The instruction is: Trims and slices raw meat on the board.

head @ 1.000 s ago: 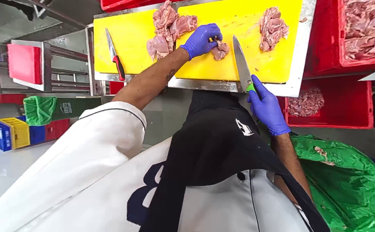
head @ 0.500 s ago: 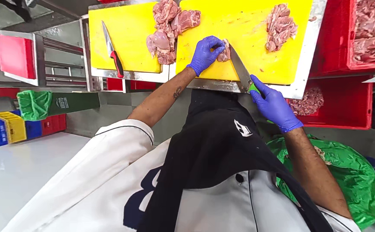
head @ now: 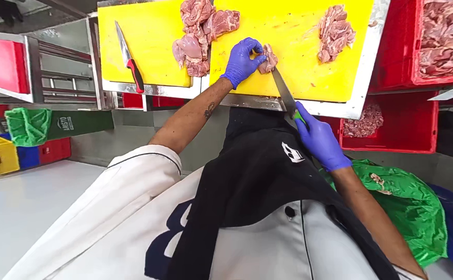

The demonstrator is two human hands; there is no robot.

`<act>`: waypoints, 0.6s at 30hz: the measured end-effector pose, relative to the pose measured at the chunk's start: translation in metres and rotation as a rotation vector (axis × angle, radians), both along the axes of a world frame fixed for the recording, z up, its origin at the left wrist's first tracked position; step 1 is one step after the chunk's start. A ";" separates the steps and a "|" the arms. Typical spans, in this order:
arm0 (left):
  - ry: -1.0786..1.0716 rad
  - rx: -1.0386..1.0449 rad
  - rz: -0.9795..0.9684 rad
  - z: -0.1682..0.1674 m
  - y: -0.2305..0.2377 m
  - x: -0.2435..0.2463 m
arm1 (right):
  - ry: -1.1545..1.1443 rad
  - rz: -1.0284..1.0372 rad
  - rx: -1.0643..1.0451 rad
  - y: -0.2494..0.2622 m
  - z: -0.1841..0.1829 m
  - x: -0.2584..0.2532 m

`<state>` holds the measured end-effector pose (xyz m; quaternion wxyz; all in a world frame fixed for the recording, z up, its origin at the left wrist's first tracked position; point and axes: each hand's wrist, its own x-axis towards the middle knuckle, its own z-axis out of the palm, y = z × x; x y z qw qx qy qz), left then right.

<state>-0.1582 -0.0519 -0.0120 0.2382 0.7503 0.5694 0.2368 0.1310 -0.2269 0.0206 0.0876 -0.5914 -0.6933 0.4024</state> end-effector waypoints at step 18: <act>0.034 -0.068 -0.099 0.023 0.028 0.004 | -0.207 -0.036 0.169 0.036 0.030 -0.013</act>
